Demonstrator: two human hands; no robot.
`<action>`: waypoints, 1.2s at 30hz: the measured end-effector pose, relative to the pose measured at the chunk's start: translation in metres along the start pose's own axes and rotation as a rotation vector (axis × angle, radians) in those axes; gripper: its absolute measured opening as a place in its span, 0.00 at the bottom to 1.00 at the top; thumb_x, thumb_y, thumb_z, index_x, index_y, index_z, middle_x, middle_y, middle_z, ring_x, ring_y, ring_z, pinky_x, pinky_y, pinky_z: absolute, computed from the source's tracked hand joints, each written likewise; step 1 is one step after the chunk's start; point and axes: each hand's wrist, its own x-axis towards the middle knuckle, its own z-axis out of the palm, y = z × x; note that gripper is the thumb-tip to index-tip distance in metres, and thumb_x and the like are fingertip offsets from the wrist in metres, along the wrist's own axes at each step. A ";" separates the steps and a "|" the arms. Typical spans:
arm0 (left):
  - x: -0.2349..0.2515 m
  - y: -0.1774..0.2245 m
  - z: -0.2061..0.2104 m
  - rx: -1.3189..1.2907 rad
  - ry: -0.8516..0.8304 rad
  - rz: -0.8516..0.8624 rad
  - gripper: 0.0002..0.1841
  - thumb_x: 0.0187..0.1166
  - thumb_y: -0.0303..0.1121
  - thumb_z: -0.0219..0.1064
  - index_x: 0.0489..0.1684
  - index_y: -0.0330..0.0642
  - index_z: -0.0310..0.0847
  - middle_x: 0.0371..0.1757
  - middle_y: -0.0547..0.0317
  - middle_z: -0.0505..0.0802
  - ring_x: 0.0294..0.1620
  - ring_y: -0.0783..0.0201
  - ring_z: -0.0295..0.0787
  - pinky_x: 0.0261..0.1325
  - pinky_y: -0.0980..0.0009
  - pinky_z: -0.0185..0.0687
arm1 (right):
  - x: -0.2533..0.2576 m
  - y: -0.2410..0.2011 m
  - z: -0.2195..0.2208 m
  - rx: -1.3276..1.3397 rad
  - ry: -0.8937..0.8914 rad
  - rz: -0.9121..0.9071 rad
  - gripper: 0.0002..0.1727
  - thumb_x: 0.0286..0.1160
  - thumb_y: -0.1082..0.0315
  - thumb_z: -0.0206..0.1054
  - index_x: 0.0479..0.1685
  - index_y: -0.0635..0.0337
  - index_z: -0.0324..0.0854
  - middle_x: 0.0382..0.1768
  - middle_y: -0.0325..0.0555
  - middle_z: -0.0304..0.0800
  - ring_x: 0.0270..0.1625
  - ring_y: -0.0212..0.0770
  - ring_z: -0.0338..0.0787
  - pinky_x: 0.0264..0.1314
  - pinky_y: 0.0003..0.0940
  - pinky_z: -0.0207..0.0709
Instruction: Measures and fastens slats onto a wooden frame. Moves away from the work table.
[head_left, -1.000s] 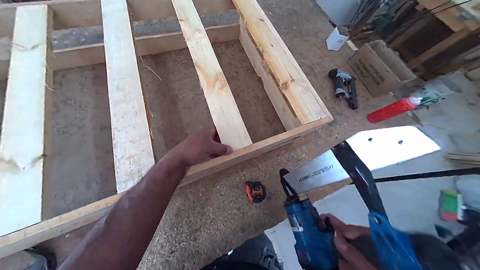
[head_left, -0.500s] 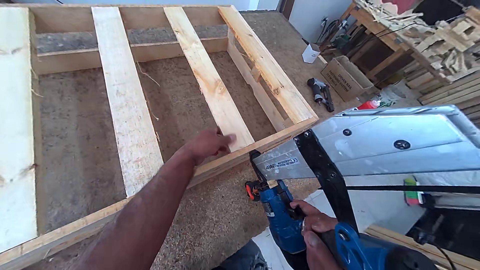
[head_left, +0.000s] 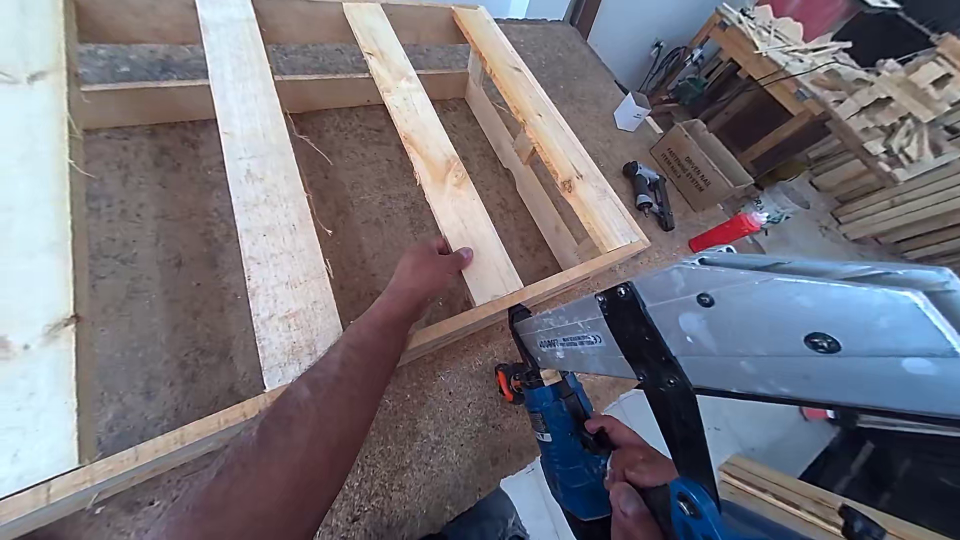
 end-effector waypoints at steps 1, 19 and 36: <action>0.001 -0.001 0.000 0.001 -0.003 0.004 0.16 0.84 0.43 0.69 0.50 0.37 0.82 0.50 0.47 0.92 0.54 0.54 0.87 0.56 0.49 0.79 | -0.001 0.000 -0.002 -0.011 -0.005 0.009 0.05 0.77 0.61 0.73 0.47 0.44 0.87 0.37 0.32 0.92 0.55 0.37 0.91 0.77 0.44 0.78; 0.000 0.002 0.000 -0.162 0.018 -0.073 0.25 0.90 0.52 0.58 0.68 0.38 0.81 0.66 0.42 0.89 0.71 0.47 0.84 0.71 0.40 0.76 | -0.015 -0.003 0.010 0.036 -0.021 0.026 0.06 0.78 0.62 0.71 0.49 0.44 0.88 0.40 0.32 0.92 0.58 0.39 0.91 0.81 0.47 0.74; -0.085 0.009 -0.047 0.164 0.279 0.348 0.19 0.92 0.45 0.56 0.63 0.43 0.87 0.51 0.53 0.94 0.51 0.59 0.92 0.58 0.51 0.88 | -0.009 -0.019 0.026 -0.057 -0.112 0.190 0.20 0.79 0.47 0.63 0.42 0.57 0.85 0.42 0.39 0.91 0.62 0.36 0.87 0.76 0.40 0.72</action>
